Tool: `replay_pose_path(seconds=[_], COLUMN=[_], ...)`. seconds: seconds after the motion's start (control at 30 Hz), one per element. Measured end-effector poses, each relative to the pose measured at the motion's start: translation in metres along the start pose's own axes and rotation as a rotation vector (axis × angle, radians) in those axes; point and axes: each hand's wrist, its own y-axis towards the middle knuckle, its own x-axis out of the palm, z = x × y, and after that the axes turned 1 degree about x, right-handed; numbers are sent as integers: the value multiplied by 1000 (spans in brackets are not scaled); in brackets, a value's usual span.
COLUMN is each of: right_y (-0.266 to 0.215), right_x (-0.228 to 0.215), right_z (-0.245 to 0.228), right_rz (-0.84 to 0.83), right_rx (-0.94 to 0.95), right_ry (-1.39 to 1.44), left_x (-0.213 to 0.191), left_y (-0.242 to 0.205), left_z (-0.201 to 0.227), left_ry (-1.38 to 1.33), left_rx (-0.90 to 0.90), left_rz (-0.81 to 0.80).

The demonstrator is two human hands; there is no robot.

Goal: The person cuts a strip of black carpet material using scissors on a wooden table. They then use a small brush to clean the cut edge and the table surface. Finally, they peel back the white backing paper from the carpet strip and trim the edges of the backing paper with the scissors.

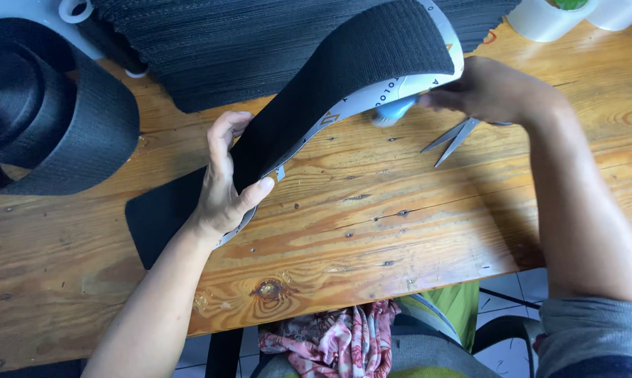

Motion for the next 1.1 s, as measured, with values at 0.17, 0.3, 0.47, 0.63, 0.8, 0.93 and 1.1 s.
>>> replay_pose_path(seconds=[0.17, 0.3, 0.47, 0.63, 0.8, 0.93, 1.1], right_y=[-2, -28, -11, -62, -84, -78, -108], right_x=[15, 18, 31, 31, 22, 52, 45], right_z=[57, 36, 61, 36, 41, 50, 10], right_rz=[194, -107, 159, -816, -307, -74, -758], right_rx=[31, 78, -36, -49, 93, -150, 56], right_ry=[-107, -95, -131, -221, -23, -67, -149], left_x=[2, 2, 2, -1, 2, 1, 0], left_y=[-1, 0, 1, 1, 1, 0, -1], left_z=[-1, 1, -1, -1, 0, -1, -4], left_ry=[1, 4, 0, 2, -29, 18, -3], left_rx=[22, 13, 21, 34, 5, 27, 16], left_rz=[-5, -5, 2, 19, 1, 12, 19])
